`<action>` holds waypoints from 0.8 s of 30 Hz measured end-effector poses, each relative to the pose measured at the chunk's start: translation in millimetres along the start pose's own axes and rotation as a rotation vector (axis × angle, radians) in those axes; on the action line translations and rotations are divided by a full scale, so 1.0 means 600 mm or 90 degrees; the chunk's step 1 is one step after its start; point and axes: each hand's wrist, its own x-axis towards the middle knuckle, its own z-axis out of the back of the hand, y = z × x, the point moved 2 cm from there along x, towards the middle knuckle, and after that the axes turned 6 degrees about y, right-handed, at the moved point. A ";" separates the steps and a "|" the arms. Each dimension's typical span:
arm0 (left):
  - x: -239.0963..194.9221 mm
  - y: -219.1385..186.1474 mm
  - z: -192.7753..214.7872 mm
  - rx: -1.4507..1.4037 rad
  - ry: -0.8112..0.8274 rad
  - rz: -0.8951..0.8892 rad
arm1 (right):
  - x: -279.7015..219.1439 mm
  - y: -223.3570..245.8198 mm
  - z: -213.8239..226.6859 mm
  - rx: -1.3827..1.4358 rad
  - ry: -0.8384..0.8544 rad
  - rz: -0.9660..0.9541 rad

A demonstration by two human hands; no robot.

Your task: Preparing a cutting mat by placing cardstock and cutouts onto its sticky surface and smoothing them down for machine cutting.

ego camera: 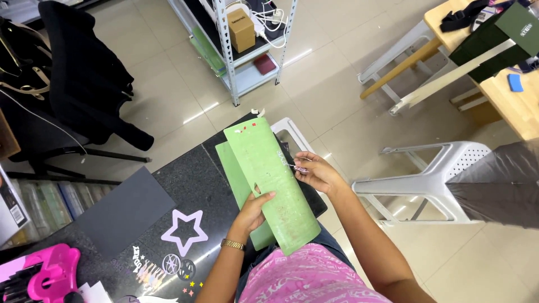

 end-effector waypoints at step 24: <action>-0.017 -0.007 -0.017 0.031 -0.012 -0.037 | -0.043 -0.010 0.004 0.162 -0.009 0.082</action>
